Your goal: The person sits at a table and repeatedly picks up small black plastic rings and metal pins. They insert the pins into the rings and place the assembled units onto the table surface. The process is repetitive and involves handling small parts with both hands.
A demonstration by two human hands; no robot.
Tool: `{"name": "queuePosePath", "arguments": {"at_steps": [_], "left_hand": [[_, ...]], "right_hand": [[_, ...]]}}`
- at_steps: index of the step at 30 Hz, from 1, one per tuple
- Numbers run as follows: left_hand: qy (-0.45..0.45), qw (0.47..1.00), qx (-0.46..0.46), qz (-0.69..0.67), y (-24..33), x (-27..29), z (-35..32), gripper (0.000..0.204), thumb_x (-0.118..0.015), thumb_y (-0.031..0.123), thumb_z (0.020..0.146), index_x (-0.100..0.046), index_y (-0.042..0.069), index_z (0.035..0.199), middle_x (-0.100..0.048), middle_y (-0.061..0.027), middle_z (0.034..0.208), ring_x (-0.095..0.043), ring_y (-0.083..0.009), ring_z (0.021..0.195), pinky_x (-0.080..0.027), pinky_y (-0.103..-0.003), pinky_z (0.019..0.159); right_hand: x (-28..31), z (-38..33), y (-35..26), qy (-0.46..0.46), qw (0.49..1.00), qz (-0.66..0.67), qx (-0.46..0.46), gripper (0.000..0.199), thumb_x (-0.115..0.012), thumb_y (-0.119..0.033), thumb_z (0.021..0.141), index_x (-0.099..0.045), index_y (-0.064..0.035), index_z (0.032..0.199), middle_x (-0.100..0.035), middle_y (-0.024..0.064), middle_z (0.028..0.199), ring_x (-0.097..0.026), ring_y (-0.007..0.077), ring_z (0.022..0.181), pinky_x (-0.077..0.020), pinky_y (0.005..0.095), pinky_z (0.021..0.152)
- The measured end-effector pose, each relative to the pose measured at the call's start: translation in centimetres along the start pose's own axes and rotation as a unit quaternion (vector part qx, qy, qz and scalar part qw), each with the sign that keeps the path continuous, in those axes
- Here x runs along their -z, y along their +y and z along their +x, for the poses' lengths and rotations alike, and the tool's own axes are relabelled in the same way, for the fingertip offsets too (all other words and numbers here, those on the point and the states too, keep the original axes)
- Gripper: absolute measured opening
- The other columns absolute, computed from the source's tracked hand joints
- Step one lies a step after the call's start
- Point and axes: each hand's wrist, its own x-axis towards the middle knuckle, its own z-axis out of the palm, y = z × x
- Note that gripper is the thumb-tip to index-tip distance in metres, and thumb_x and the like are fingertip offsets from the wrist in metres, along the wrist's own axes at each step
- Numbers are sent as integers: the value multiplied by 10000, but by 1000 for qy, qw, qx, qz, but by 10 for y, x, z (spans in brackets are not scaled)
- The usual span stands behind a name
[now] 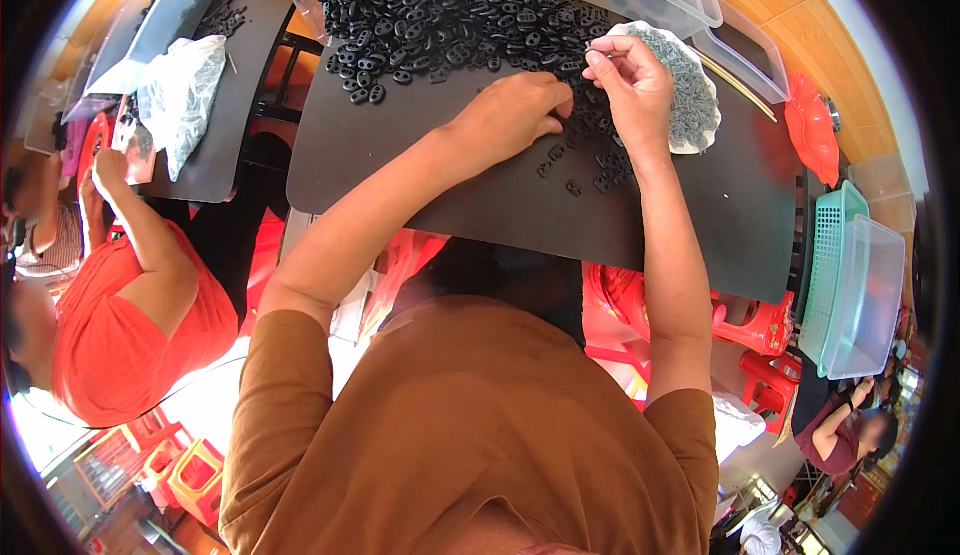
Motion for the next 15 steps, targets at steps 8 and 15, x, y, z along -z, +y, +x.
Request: {"name": "queuePosePath", "arguments": {"at_steps": [8, 15], "left_hand": [[113, 796, 245, -543, -31, 22, -10, 256, -649, 71, 919, -614, 39, 1171, -654, -15, 981, -640, -103, 891, -533, -231, 812], [90, 732, 243, -630, -31, 27, -9, 328, -622, 71, 940, -591, 67, 1267, -644, 4, 1022, -631, -88, 920, -536, -214, 853]], "right_hand": [[-10, -8, -11, -94, 994, 39, -42, 99, -676, -49, 878, -654, -29, 972, -675, 16, 817, -653, 79, 722, -511, 203, 638], [-18, -13, -16, -132, 989, 36, -53, 96, -669, -30, 876, -653, -21, 970, -676, 18, 841, -655, 82, 745, -518, 206, 662]]}}
